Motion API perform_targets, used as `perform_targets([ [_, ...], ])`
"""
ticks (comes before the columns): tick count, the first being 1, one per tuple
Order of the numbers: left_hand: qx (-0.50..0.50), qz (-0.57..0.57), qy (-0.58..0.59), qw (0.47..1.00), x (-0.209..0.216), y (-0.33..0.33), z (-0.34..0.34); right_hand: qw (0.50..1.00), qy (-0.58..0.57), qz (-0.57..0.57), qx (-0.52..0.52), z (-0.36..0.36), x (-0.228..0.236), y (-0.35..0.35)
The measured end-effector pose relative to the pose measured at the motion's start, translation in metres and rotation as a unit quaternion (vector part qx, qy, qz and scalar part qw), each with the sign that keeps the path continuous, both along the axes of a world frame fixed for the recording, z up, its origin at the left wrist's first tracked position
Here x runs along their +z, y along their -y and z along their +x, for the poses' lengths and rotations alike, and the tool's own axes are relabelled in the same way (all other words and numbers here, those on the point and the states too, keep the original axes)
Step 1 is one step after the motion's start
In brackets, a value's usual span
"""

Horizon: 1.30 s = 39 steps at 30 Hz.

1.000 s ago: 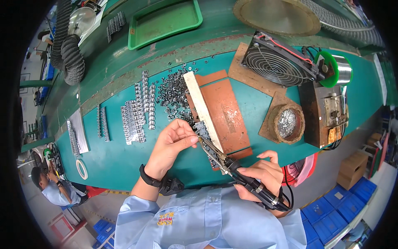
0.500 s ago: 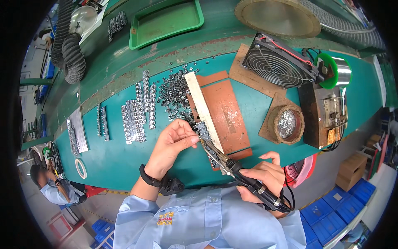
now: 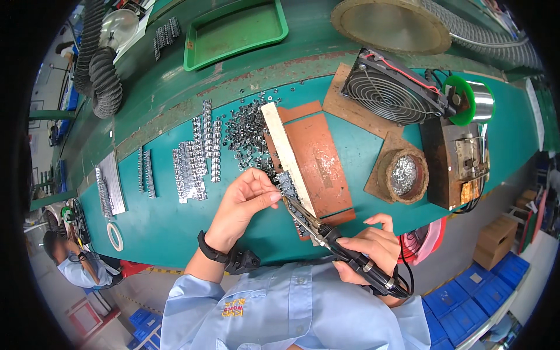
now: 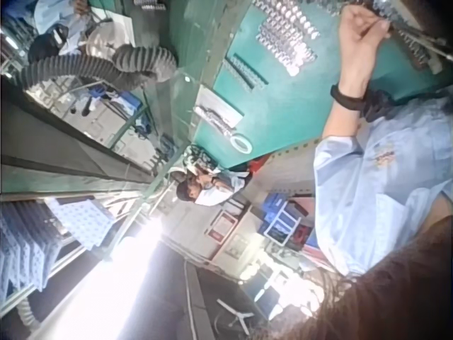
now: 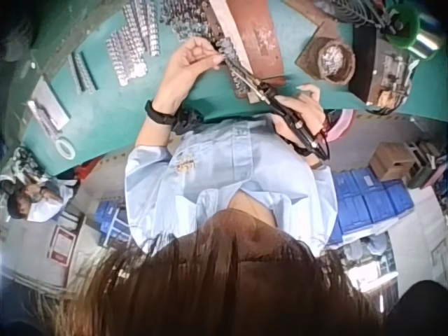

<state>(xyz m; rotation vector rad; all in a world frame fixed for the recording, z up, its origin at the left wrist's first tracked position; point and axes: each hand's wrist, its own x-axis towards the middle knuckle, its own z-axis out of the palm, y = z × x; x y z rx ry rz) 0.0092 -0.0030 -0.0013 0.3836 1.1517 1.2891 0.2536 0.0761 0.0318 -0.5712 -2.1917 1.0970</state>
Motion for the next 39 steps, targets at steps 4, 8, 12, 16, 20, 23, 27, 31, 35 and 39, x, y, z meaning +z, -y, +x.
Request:
perform_targets([
  [4, 0.001, 0.002, -0.001, 1.0, -0.002, 0.0, 0.001, 0.999, -0.038, -0.016, -0.027, 0.007, -0.006, 0.005],
  [8, 0.003, 0.006, -0.005, 1.0, -0.001, 0.001, 0.001, 0.992, -0.084, -0.022, -0.086, 0.012, -0.021, 0.008],
  [12, 0.01, 0.012, -0.13, 0.991, 0.003, 0.003, -0.002, 0.991, -0.073, -0.012, -0.109, 0.01, -0.035, 0.01],
  [16, -0.004, 0.02, -0.417, 0.909, 0.015, 0.005, -0.015, 0.989, -0.067, 0.005, -0.131, 0.005, -0.046, 0.013],
  [20, -0.053, 0.049, -0.566, 0.821, 0.019, 0.006, -0.018, 0.989, -0.065, 0.015, -0.132, 0.003, -0.048, 0.013],
  [23, -0.085, 0.102, -0.616, 0.777, 0.013, 0.006, -0.013, 0.989, -0.063, 0.014, -0.134, 0.003, -0.048, 0.013],
  [27, -0.107, 0.113, -0.662, 0.733, 0.011, 0.004, -0.01, 0.989, -0.067, 0.027, -0.129, 0.002, -0.048, 0.012],
  [31, -0.097, 0.105, -0.617, 0.774, 0.017, 0.003, -0.007, 0.989, -0.067, 0.031, -0.13, 0.0, -0.045, 0.009],
  [35, -0.126, 0.025, -0.464, 0.877, 0.022, 0.007, -0.007, 0.988, -0.075, 0.036, -0.133, 0.0, -0.045, 0.008],
  [39, -0.122, 0.031, -0.3, 0.946, 0.018, 0.009, -0.009, 0.989, -0.067, 0.034, -0.126, 0.0, -0.043, 0.008],
])
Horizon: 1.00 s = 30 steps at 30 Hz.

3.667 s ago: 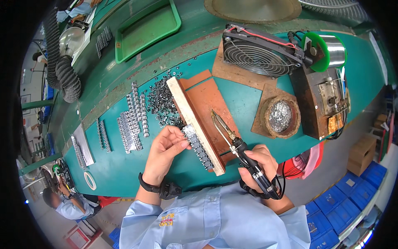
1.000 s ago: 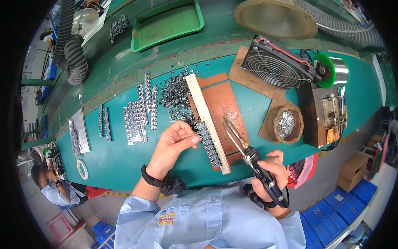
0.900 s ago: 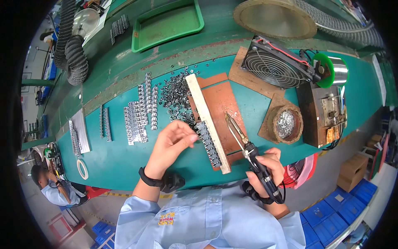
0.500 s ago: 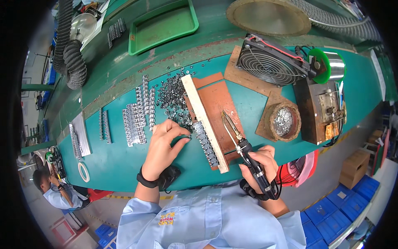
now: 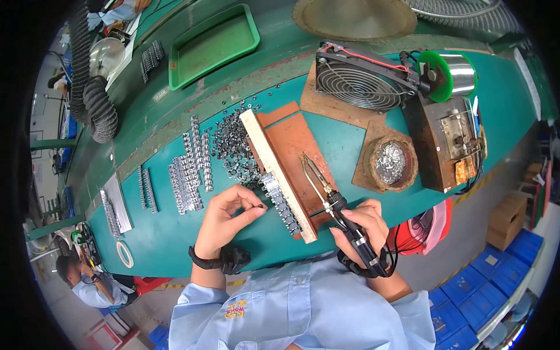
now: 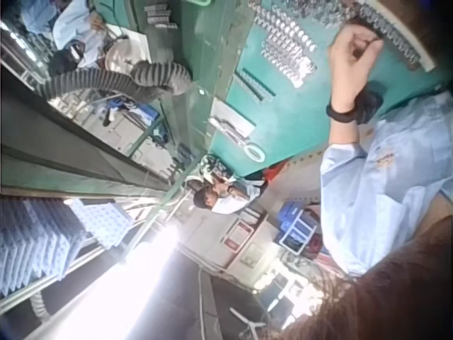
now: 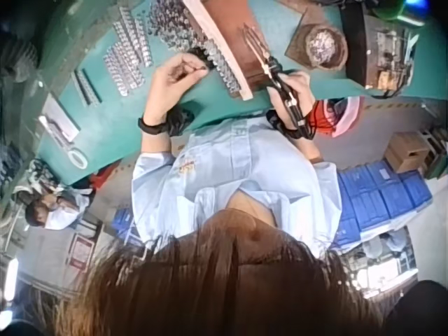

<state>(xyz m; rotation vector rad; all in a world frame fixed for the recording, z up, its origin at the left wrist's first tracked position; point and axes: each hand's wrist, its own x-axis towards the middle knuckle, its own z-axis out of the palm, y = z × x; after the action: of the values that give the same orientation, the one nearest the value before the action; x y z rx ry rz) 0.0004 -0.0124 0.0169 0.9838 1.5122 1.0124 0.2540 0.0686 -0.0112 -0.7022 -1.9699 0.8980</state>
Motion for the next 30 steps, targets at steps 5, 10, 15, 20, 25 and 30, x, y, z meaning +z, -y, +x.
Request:
perform_targets([
  [5, 0.029, -0.035, 0.178, 0.983, -0.002, 0.0, 0.001, 1.0, -0.012, -0.001, -0.007, 0.0, -0.003, 0.001],
  [10, 0.057, -0.06, 0.213, 0.973, -0.004, -0.003, 0.002, 1.0, -0.009, -0.012, 0.001, 0.002, -0.006, 0.003],
  [15, 0.07, -0.05, 0.227, 0.97, -0.01, -0.005, 0.007, 1.0, -0.015, -0.021, 0.006, 0.003, -0.006, 0.003],
  [20, 0.097, -0.058, 0.242, 0.964, -0.008, -0.007, 0.011, 1.0, -0.011, -0.026, 0.009, 0.004, -0.006, 0.002],
  [25, 0.088, -0.059, 0.24, 0.965, -0.011, -0.007, 0.01, 0.999, -0.007, -0.03, 0.014, 0.004, -0.006, 0.002],
  [30, 0.088, -0.059, 0.239, 0.965, -0.011, -0.007, 0.011, 0.999, -0.003, -0.033, 0.017, 0.004, -0.004, 0.002],
])
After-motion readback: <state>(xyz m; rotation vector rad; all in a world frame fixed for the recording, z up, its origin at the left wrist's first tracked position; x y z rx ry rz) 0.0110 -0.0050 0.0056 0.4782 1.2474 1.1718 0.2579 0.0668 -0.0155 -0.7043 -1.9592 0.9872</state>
